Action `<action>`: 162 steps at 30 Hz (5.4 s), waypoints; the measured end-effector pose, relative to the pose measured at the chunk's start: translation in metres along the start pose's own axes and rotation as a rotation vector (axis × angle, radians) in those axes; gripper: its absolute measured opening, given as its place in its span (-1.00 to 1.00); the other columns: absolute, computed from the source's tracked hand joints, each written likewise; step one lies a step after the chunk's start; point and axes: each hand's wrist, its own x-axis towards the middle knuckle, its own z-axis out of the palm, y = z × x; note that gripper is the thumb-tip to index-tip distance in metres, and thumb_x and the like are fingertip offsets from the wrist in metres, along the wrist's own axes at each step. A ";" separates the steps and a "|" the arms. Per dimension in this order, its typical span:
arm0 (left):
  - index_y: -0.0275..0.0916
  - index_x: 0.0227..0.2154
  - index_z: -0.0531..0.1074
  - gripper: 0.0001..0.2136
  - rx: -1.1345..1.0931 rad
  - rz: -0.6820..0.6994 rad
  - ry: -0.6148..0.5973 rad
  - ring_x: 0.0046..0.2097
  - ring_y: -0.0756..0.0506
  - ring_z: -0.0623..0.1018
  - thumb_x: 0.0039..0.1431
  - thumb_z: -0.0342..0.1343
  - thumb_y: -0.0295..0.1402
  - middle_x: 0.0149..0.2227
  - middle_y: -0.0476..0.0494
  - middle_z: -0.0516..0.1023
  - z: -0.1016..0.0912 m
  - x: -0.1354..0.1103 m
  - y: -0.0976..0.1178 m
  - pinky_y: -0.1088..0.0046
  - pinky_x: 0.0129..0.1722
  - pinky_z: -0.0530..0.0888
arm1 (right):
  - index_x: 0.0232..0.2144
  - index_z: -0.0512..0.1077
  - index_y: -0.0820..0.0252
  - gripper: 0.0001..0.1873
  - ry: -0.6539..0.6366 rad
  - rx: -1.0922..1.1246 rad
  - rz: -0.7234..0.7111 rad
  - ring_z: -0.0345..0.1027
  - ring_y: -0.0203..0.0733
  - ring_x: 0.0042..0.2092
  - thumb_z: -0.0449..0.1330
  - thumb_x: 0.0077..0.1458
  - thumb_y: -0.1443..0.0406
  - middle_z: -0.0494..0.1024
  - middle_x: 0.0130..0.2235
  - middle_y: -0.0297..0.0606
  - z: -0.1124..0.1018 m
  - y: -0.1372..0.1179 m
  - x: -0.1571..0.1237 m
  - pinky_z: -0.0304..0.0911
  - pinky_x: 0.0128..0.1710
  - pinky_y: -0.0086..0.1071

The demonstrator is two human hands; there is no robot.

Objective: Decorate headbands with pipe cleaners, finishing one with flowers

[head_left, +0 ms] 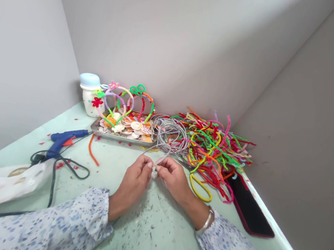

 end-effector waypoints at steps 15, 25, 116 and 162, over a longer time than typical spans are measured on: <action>-0.21 -0.44 0.23 -0.82 0.031 0.020 0.002 -0.56 0.04 0.22 0.21 -0.11 -0.23 -0.60 0.12 0.20 -0.001 0.002 0.000 0.54 -0.53 0.18 | -0.41 0.40 0.14 -0.91 0.003 -0.165 -0.155 0.22 -0.25 -0.38 0.12 0.10 0.28 0.39 -0.44 -0.38 -0.001 0.005 -0.001 0.14 -0.34 -0.41; -0.21 -0.43 0.21 -0.81 -0.001 0.016 -0.021 -0.58 0.06 0.20 0.22 -0.11 -0.22 -0.61 0.13 0.19 -0.001 0.002 0.001 0.56 -0.57 0.17 | -0.43 0.39 0.12 -0.90 0.051 -0.279 -0.229 0.24 -0.22 -0.33 0.11 0.13 0.28 0.38 -0.41 -0.36 -0.001 0.003 -0.003 0.13 -0.28 -0.38; -0.22 -0.42 0.22 -0.85 -0.021 0.012 -0.055 -0.62 0.08 0.23 0.19 -0.05 -0.26 -0.62 0.13 0.29 0.001 0.003 0.004 0.59 -0.62 0.19 | -0.61 0.39 0.20 -0.65 0.126 -0.234 -0.064 0.24 -0.29 -0.54 0.09 0.14 0.16 0.40 -0.61 -0.37 0.003 0.001 -0.006 0.15 -0.51 -0.43; -0.22 -0.41 0.21 -0.84 0.000 0.022 -0.082 -0.61 0.08 0.23 0.22 -0.06 -0.26 -0.60 0.14 0.26 0.002 0.004 0.002 0.58 -0.62 0.20 | -0.60 0.33 0.19 -0.71 0.117 -0.128 -0.052 0.23 -0.29 -0.49 0.11 0.11 0.22 0.39 -0.58 -0.40 0.002 0.003 -0.005 0.15 -0.45 -0.42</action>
